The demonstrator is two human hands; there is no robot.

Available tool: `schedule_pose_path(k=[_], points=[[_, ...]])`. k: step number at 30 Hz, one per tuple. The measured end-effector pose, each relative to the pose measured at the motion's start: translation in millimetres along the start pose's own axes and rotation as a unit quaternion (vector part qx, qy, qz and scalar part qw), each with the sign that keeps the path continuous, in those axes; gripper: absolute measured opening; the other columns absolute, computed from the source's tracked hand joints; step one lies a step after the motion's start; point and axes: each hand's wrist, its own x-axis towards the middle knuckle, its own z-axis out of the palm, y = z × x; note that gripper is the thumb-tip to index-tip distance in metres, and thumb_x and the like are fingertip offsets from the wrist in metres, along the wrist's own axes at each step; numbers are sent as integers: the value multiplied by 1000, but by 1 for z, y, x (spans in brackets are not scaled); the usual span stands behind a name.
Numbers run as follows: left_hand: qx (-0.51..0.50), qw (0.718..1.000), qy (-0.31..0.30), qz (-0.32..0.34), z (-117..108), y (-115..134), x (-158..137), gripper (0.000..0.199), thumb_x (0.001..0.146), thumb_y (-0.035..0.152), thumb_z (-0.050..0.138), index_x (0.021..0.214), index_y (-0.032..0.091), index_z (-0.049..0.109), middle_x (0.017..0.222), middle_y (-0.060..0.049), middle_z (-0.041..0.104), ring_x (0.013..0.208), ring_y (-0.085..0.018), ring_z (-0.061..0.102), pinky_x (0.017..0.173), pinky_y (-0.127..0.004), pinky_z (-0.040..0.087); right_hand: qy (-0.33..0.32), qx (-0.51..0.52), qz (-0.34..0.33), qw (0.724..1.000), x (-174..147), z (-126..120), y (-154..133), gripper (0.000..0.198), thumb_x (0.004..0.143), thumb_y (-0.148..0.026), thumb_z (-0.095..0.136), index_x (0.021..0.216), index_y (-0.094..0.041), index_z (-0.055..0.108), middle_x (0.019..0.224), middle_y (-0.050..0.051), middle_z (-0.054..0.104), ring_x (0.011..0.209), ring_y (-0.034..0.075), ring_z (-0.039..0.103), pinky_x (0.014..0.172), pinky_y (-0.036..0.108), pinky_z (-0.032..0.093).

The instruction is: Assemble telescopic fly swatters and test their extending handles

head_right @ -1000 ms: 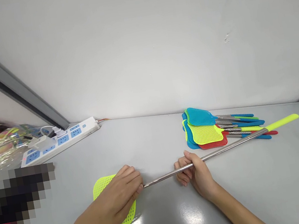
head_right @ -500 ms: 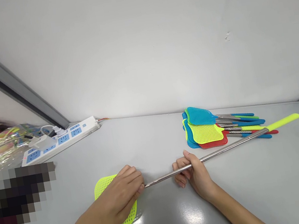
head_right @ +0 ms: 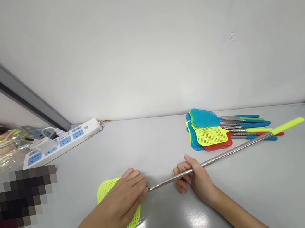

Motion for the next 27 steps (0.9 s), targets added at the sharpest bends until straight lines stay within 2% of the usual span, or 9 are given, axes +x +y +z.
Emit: schedule_pose_path(k=[15,23,27], points=[[5,1000,13,12,2,1,0,23,85,13,25,67,18,37,66,-1,43,61,-15,34,59,-31,29,-10,-10,7,1000,0,0,6,45,79,-46,30,42,-21,30,41,-3,34,37,11,33,44,27,26],[23,1000,6,19,3,2,0,21,83,10,26,68,18,37,67,-2,43,62,-15,34,60,-31,28,-10,-2,8,1000,0,2,9,44,80,-42,30,41,-20,30,41,-2,35,37,11,33,43,27,26],[17,999,20,25,3,3,0,22,83,8,25,68,17,38,67,-2,44,61,-14,34,60,-31,29,-9,-3,15,1000,1,3,10,44,80,-43,30,42,-20,31,42,-2,36,38,12,34,44,28,27]])
